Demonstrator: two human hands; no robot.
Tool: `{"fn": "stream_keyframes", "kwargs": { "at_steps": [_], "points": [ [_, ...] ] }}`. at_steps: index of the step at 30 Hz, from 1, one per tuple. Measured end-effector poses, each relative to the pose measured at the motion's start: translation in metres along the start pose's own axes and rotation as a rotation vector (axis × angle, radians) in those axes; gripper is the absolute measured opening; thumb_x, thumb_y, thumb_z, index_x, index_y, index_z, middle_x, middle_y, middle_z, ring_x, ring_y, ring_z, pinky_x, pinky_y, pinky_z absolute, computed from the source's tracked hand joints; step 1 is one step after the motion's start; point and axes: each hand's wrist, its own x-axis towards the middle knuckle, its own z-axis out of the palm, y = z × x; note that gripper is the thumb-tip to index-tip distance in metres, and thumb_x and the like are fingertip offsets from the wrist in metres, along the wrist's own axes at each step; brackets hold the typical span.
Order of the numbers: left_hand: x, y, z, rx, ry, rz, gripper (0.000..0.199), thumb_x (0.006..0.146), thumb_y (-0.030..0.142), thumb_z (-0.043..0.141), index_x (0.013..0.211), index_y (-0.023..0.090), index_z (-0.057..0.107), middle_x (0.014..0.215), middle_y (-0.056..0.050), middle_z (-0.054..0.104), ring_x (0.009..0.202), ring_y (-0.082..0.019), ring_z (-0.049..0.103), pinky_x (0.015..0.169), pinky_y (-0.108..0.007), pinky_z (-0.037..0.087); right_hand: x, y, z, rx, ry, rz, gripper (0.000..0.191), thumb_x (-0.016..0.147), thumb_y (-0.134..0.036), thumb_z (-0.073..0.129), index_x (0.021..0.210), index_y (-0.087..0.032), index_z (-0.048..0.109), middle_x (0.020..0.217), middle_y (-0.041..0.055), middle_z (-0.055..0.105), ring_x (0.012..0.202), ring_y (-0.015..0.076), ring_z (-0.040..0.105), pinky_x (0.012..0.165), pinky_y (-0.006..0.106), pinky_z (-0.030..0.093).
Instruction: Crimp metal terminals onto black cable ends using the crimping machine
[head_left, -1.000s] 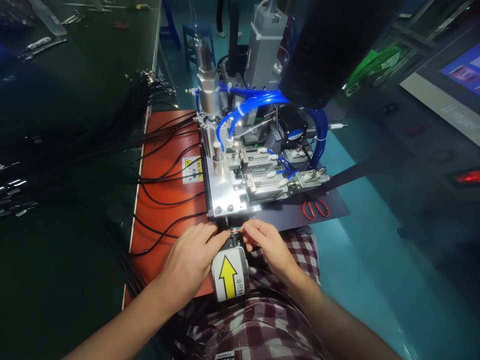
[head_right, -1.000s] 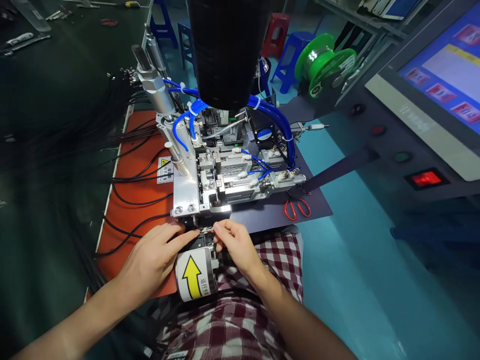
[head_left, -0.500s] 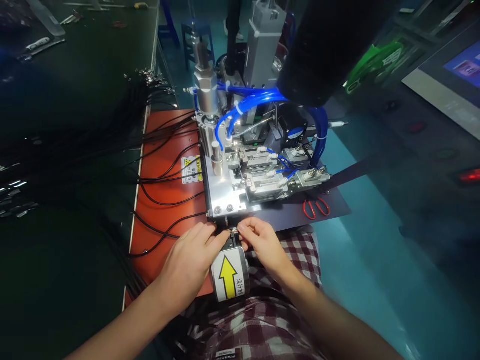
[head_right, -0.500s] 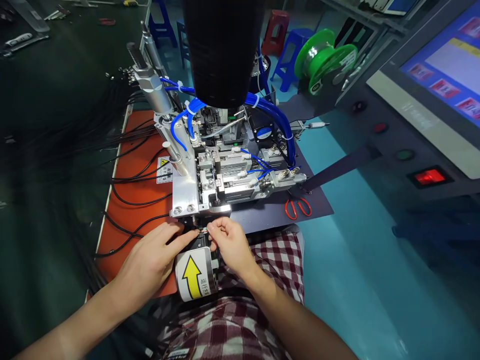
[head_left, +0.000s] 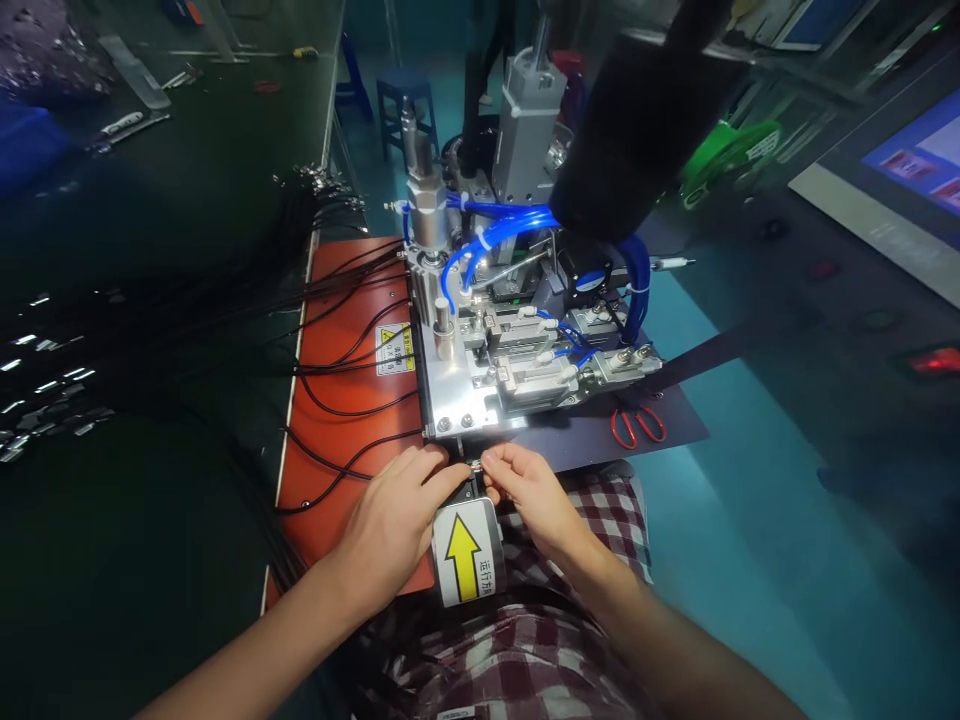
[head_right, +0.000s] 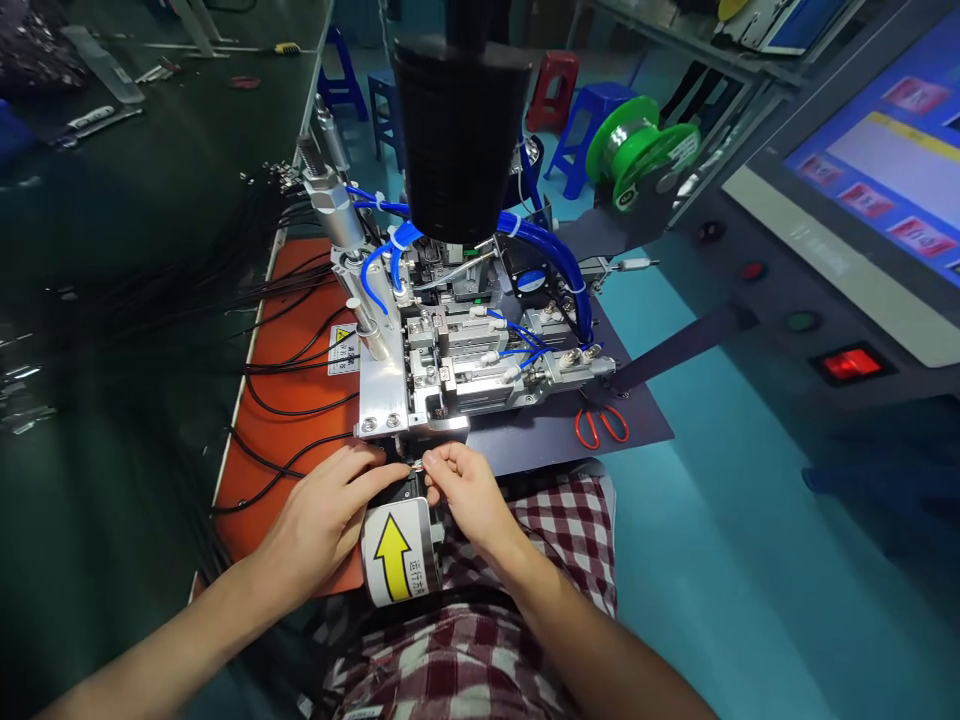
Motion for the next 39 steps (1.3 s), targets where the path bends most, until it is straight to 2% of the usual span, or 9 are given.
{"fn": "stream_keyframes", "kwargs": {
  "at_steps": [7, 13, 16, 19, 22, 27, 31, 34, 39],
  "points": [
    [0.0, 0.003, 0.004, 0.007, -0.073, -0.069, 0.032, 0.086, 0.007, 0.043, 0.111, 0.016, 0.059, 0.094, -0.009, 0.06, 0.082, -0.023, 0.053, 0.069, -0.037, 0.05, -0.002, -0.001, 0.0, -0.038, -0.009, -0.023, 0.033, 0.074, -0.047, 0.065, 0.067, -0.017, 0.052, 0.054, -0.0052, 0.05, 0.05, 0.01, 0.043, 0.053, 0.024, 0.033],
    [-0.017, -0.006, -0.003, -0.164, 0.057, -0.122, 0.034, 0.088, 0.004, 0.035, 0.107, 0.018, 0.06, 0.095, -0.007, 0.057, 0.091, -0.018, 0.054, 0.078, -0.03, 0.05, 0.0, 0.0, 0.0, -0.042, -0.012, -0.038, 0.038, 0.07, -0.051, 0.067, 0.067, -0.016, 0.052, 0.058, -0.0047, 0.051, 0.049, 0.0094, 0.044, 0.052, 0.025, 0.033],
    [-0.04, -0.01, -0.007, -0.042, 0.063, -0.143, 0.034, 0.088, 0.005, 0.034, 0.113, 0.015, 0.055, 0.109, -0.01, 0.056, 0.102, -0.019, 0.052, 0.089, -0.031, 0.048, 0.001, 0.001, 0.0, -0.042, -0.011, -0.054, 0.038, 0.07, -0.051, 0.067, 0.068, -0.016, 0.053, 0.059, -0.0045, 0.051, 0.049, 0.0093, 0.044, 0.053, 0.025, 0.034],
    [-0.062, -0.013, -0.005, 0.182, 0.024, -0.143, 0.046, 0.084, 0.002, 0.035, 0.124, 0.017, 0.05, 0.12, -0.011, 0.054, 0.111, -0.023, 0.049, 0.093, -0.037, 0.046, 0.001, 0.002, 0.0, -0.039, -0.002, -0.063, 0.037, 0.07, -0.05, 0.067, 0.068, -0.016, 0.054, 0.059, -0.0045, 0.052, 0.048, 0.0092, 0.045, 0.053, 0.025, 0.034],
    [-0.073, -0.014, 0.002, 0.337, -0.001, -0.17, 0.057, 0.079, -0.001, 0.033, 0.132, 0.019, 0.045, 0.128, -0.011, 0.051, 0.118, -0.026, 0.046, 0.093, -0.042, 0.047, 0.001, 0.002, 0.001, -0.042, 0.004, -0.07, 0.037, 0.07, -0.051, 0.067, 0.067, -0.016, 0.054, 0.058, -0.0046, 0.052, 0.048, 0.0095, 0.045, 0.054, 0.026, 0.034],
    [-0.072, -0.013, 0.006, 0.399, -0.014, -0.187, 0.061, 0.077, 0.0, 0.035, 0.133, 0.021, 0.044, 0.13, -0.01, 0.052, 0.119, -0.026, 0.047, 0.09, -0.039, 0.049, 0.0, 0.001, -0.004, -0.05, 0.013, -0.073, 0.039, 0.071, -0.054, 0.065, 0.071, -0.016, 0.058, 0.064, -0.0023, 0.056, 0.05, 0.0107, 0.048, 0.054, 0.026, 0.036],
    [-0.073, -0.011, 0.004, 0.433, 0.008, -0.176, 0.059, 0.077, 0.0, 0.035, 0.131, 0.022, 0.047, 0.127, -0.009, 0.055, 0.116, -0.025, 0.051, 0.086, -0.035, 0.052, -0.005, 0.001, -0.019, -0.026, 0.071, -0.072, 0.041, 0.073, -0.057, 0.062, 0.078, -0.016, 0.061, 0.069, -0.0018, 0.056, 0.052, 0.0115, 0.049, 0.055, 0.027, 0.035],
    [-0.074, -0.01, 0.003, 0.47, 0.002, -0.176, 0.059, 0.077, -0.001, 0.034, 0.13, 0.02, 0.048, 0.126, -0.01, 0.056, 0.115, -0.025, 0.052, 0.082, -0.034, 0.053, -0.011, 0.003, -0.032, -0.035, 0.118, -0.075, 0.037, 0.073, -0.053, 0.064, 0.075, -0.016, 0.06, 0.069, -0.0018, 0.055, 0.053, 0.0113, 0.048, 0.056, 0.026, 0.034],
    [-0.05, -0.017, -0.002, 0.465, 0.028, -0.222, 0.052, 0.081, 0.004, 0.035, 0.129, 0.018, 0.049, 0.125, -0.012, 0.056, 0.116, -0.026, 0.051, 0.086, -0.037, 0.052, -0.015, 0.008, -0.039, -0.068, 0.146, -0.052, 0.034, 0.075, -0.048, 0.064, 0.066, -0.016, 0.057, 0.059, -0.0023, 0.052, 0.053, 0.0117, 0.044, 0.055, 0.026, 0.032]
  ]
}}
